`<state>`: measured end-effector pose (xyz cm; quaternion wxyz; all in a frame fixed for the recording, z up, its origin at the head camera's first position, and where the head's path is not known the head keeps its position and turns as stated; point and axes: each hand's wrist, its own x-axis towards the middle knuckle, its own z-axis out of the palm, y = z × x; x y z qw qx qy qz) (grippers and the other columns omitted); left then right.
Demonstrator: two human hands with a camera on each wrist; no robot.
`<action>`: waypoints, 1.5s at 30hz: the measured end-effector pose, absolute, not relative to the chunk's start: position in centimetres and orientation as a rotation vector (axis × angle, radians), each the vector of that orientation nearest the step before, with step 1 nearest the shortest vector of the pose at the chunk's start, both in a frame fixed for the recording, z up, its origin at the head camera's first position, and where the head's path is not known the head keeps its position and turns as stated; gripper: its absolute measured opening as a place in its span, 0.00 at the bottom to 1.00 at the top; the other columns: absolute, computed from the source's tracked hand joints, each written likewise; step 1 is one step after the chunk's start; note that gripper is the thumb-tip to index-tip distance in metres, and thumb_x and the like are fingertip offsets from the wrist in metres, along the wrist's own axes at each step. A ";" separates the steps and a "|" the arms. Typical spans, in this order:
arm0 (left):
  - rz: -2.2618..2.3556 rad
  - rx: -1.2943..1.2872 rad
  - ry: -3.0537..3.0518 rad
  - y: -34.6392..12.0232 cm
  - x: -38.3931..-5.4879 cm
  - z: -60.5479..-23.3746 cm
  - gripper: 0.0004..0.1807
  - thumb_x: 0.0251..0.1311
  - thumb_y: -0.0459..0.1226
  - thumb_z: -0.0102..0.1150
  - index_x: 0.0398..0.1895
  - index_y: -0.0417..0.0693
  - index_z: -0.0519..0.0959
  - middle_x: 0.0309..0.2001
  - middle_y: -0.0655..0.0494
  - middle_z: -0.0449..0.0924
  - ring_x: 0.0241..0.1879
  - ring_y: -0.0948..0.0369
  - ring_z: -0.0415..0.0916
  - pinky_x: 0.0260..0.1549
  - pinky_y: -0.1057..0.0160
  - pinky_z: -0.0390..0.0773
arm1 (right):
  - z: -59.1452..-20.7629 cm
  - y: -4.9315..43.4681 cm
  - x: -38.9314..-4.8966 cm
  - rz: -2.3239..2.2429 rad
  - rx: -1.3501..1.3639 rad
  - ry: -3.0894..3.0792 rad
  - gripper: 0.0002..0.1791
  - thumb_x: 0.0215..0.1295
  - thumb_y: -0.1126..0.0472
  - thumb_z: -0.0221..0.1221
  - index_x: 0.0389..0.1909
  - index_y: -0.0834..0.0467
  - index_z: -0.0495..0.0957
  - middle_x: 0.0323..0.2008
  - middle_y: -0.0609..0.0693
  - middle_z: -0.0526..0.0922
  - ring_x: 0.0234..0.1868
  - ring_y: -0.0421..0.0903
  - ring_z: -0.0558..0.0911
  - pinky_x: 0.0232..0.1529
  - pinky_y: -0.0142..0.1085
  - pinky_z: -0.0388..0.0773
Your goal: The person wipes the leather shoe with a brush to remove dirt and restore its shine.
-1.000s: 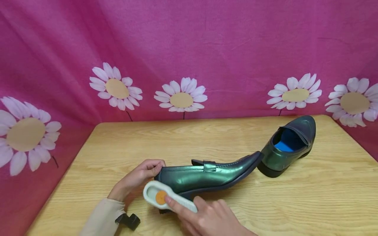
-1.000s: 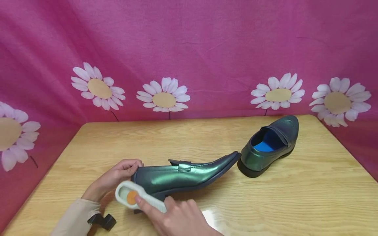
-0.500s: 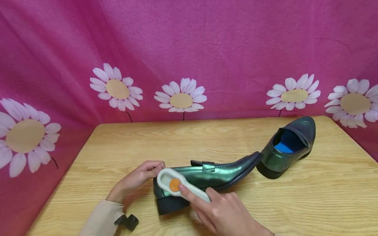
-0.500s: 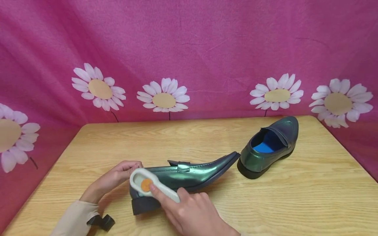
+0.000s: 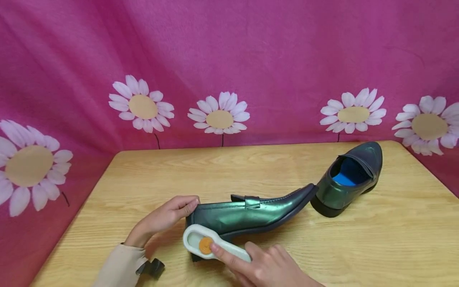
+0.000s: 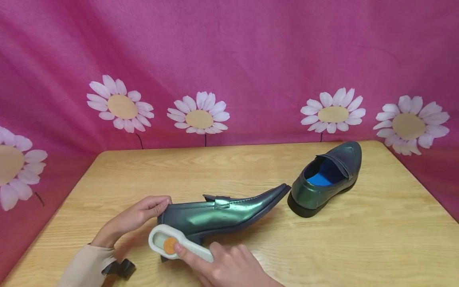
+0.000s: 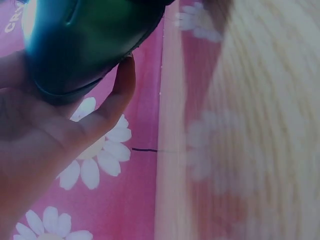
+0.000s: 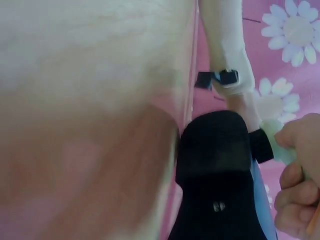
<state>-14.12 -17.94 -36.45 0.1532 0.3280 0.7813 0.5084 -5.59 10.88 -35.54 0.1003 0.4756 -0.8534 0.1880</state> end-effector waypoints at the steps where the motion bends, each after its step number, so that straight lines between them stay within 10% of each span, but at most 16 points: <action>1: 1.459 0.932 2.244 -17.9 -14.2 -36.4 0.16 0.76 0.36 0.36 0.26 0.42 0.66 0.25 0.60 0.59 0.29 0.65 0.61 0.32 0.62 0.64 | -35.5 10.9 -5.7 0.543 1.378 -2.538 0.35 0.67 0.51 0.60 0.72 0.38 0.58 0.20 0.38 0.61 0.15 0.29 0.54 0.14 0.20 0.51; 45: 1.332 0.797 2.412 -17.2 -14.0 -35.9 0.13 0.73 0.41 0.46 0.30 0.48 0.73 0.23 0.60 0.64 0.26 0.64 0.63 0.28 0.66 0.65 | -34.1 13.1 -6.9 0.554 1.233 -2.624 0.35 0.65 0.52 0.62 0.71 0.36 0.60 0.19 0.38 0.63 0.16 0.30 0.57 0.15 0.23 0.56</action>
